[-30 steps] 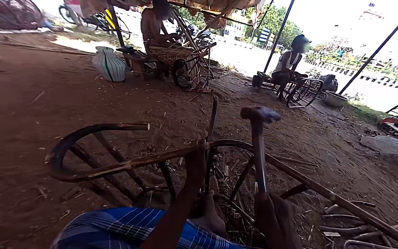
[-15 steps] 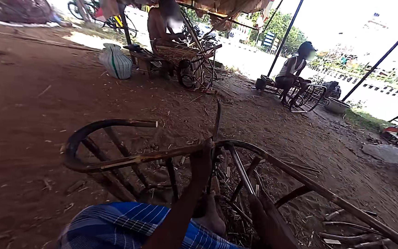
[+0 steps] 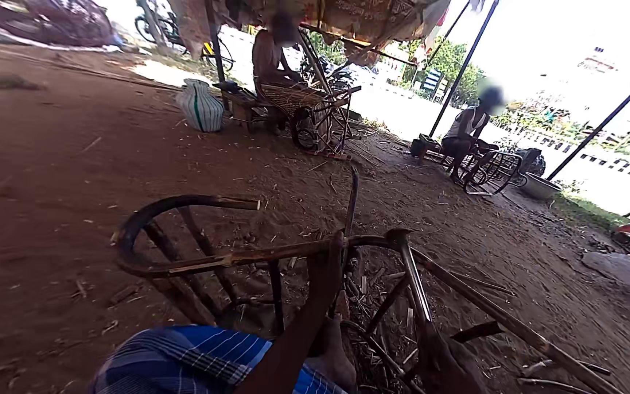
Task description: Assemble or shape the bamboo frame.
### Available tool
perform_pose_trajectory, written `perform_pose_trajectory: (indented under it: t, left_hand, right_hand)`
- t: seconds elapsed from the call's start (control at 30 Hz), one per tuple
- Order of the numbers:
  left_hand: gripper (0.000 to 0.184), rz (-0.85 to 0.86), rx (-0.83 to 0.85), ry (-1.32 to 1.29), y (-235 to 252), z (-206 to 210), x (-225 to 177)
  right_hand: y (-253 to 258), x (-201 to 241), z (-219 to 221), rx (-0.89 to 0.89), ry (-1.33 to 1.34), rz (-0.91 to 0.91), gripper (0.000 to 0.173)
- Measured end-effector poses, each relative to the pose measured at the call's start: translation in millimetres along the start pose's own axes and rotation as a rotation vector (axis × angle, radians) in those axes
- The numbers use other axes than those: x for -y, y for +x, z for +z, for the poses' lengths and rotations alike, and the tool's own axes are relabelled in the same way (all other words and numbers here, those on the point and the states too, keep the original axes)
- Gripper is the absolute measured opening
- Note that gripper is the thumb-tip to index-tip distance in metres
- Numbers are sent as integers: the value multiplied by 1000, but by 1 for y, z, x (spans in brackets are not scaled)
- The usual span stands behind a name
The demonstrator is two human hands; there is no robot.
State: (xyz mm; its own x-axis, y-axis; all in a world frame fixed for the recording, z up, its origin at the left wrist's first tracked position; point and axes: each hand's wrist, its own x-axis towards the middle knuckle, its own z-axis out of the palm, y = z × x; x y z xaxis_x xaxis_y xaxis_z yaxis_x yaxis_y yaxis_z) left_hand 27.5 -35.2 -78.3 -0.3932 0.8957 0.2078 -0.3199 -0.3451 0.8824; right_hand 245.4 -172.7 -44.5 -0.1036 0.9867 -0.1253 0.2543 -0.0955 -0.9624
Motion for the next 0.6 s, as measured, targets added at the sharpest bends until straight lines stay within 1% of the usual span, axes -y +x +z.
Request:
perform_pose_trajectory:
  t: [0.03,0.1,0.13,0.17,0.2,0.23,0.27,0.3,0.33,0.4,0.47,0.53,0.6]
  left_hand:
    - [40,4,2,-8,1,-2,2]
    - [39,-12,13,5,-3,-5,5]
    - [39,-10,13,8,-4,-5,5]
    - [38,-1,14,8,-4,-5,6]
    - [37,23,4,23,-5,-4,5]
    - [36,39,-16,53,-7,-4,3]
    - [35,46,-40,90,-9,-4,1]
    - [38,31,-45,115,-11,-5,0]
    - [41,3,-43,126,-12,-5,-2]
    - [42,-59,-41,114,-4,-4,-11]
    - [39,-137,-9,181,-9,-15,-17]
    - [38,-266,90,423,-23,-41,-28]
    - [33,-430,207,609,-61,-82,-47]
  right_hand:
    - [-12,13,-1,-35,79,-115,53]
    - [-27,34,2,-115,162,-489,53]
    - [-24,34,7,-160,166,-663,52]
    - [-16,23,12,-199,137,-768,52]
    - [-7,2,16,-213,49,-753,53]
    - [1,-20,16,-186,-113,-587,55]
    - [7,-32,11,-100,-229,-308,57]
    - [11,-39,9,-25,-237,-97,58]
    - [8,-41,9,-3,-168,24,57]
    - [-1,-32,8,-19,20,80,52]
    - [-20,-33,4,-3,153,55,49]
    - [-31,-43,-4,13,197,2,46]
    - [-46,-62,-11,-2,183,-29,43]
